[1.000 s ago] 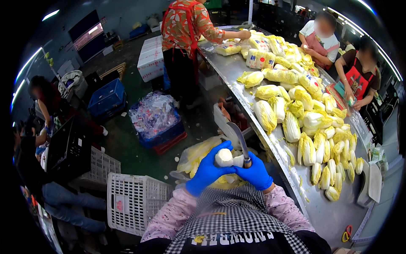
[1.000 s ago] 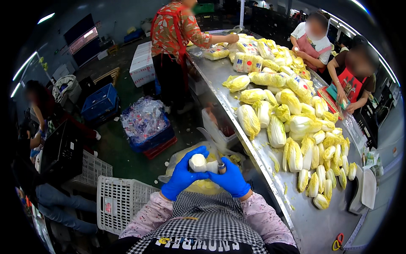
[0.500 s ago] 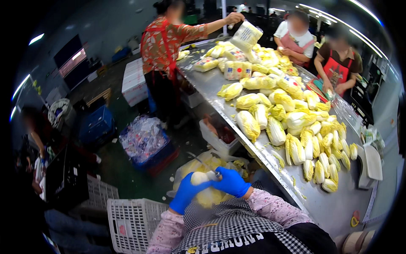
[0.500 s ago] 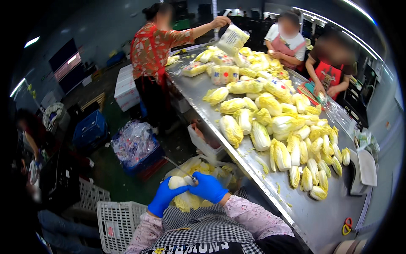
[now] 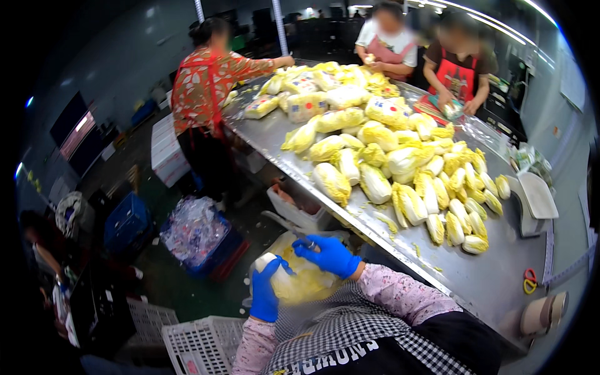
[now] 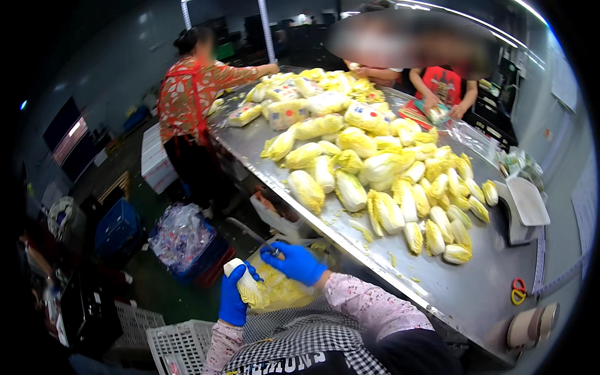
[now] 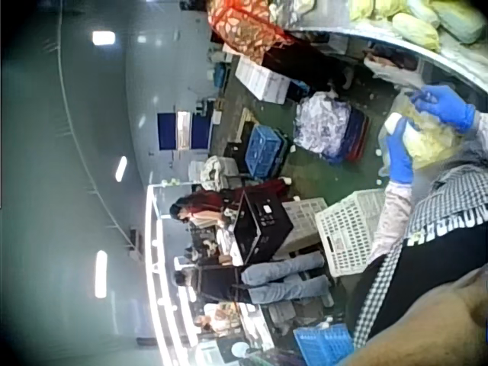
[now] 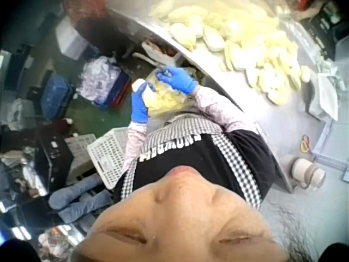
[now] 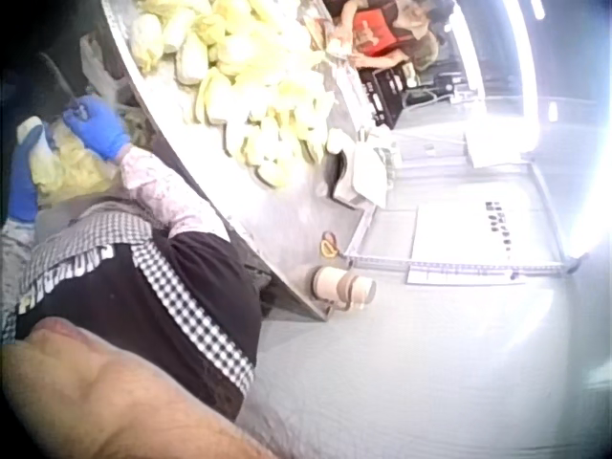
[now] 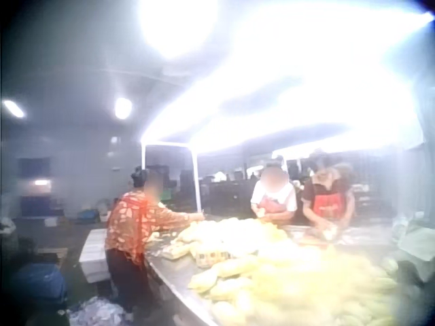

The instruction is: The person uses a knife to trim the base of napa cabbage heads and places them on a metal table. The person also handles plastic packaging and places trimmed cabbages into a white crate. Other workers are visible in the background performing similar tasks.

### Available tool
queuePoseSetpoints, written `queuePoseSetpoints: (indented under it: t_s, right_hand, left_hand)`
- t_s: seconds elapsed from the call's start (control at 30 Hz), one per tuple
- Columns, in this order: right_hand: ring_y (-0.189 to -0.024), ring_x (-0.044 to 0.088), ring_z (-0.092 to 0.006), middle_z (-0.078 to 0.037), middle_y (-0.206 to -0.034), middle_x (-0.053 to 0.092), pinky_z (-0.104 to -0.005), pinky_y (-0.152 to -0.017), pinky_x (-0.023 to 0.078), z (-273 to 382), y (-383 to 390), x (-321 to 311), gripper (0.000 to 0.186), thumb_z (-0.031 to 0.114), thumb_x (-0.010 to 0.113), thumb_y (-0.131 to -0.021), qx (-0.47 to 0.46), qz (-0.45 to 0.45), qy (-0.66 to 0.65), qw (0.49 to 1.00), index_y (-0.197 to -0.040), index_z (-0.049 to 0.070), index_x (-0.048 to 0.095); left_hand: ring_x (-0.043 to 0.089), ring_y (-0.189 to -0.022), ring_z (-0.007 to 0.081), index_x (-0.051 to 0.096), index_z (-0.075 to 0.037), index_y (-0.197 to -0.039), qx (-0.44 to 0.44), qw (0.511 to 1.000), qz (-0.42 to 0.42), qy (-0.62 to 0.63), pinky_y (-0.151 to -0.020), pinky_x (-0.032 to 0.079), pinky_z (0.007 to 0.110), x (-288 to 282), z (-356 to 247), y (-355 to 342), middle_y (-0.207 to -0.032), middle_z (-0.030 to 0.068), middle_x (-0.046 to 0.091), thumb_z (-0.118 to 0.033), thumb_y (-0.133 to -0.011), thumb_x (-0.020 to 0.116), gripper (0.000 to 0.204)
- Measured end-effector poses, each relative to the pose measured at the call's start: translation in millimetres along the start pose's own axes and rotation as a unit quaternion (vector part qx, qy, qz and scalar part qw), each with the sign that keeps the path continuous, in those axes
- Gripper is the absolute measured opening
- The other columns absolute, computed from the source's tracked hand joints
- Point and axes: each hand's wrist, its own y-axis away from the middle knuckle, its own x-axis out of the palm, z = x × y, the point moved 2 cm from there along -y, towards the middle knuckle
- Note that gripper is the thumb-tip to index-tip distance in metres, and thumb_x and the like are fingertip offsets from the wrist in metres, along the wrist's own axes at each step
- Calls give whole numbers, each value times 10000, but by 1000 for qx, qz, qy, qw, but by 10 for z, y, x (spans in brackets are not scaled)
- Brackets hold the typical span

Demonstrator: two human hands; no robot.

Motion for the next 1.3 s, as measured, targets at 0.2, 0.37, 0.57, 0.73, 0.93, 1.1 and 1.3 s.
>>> queuePoseSetpoints:
  t_s: [0.2, 0.37, 0.57, 0.73, 0.93, 1.1, 1.3]
  right_hand:
    - [-782, 635, -219, -152, -980, 635, -324, -722, 504, -138, 655, -19, 721, 500, 666, -800, 4, -83, 21, 996, -1339, 84, 429]
    - [-643, 581, -107, -75, -842, 649, -228, -510, 440, -102, 1028, -658, 504, 432, 664, -823, 269, -64, -274, 921, -1112, 32, 563]
    - [-438, 423, -72, -75, -873, 665, -213, -405, 349, -288, 983, -2113, 391, 309, 613, -884, 78, -305, -350, 882, -1176, 59, 536]
    - [-617, 557, -104, -35, -1197, 601, -237, -540, 471, 1, 531, -2855, 555, 271, 684, -829, 32, -260, 47, 964, -1323, 115, 486]
    - [-1055, 594, -295, -88, -1420, 403, -374, -885, 478, -357, -322, -3234, 975, 309, 797, -661, 6, 14, 518, 855, -1452, 223, 234]
    - [-1023, 596, -322, -112, -1321, 491, -387, -857, 484, -666, -623, -3543, 961, 355, 822, -607, 12, 71, 608, 791, -1409, 201, 315]
    - [-991, 620, -308, -151, -1176, 596, -371, -835, 493, -341, -218, -3305, 827, 435, 781, -659, -25, -123, 458, 880, -1342, 121, 434]
  left_hand:
    - [581, -983, 189, 507, -39, -1184, 9, 997, 58, -51, -860, 481, 311, 595, 420, -209, -1073, 95, 580, -263, -939, 497, 332]
    - [416, -1249, 289, 244, -42, -1411, -195, 951, 231, 72, -1047, 347, 449, 1011, 751, -170, -1385, 142, 376, -659, -879, 350, 822]
    - [500, -1164, 277, 308, -27, -1404, -202, 935, 286, 54, -994, 402, 430, 986, 918, -245, -1292, 162, 489, -371, -982, 373, 549]
    - [565, -1062, 252, 388, -3, -1358, -234, 928, 275, 89, -924, 459, 396, 787, 1052, -241, -1193, 144, 562, -279, -975, 400, 472]
    - [589, -1018, 236, 411, 15, -1336, -204, 957, 199, 59, -903, 471, 384, 669, 926, -215, -1154, 138, 586, -271, -970, 424, 465]
    - [598, -1008, 222, 439, 15, -1316, -210, 953, 191, 110, -911, 472, 390, 432, 1100, -217, -1121, 131, 606, -255, -963, 438, 444]
    - [594, -1011, 215, 476, -9, -1294, -149, 972, 175, -44, -909, 472, 362, 505, 1061, -259, -1110, 120, 605, -208, -943, 501, 405]
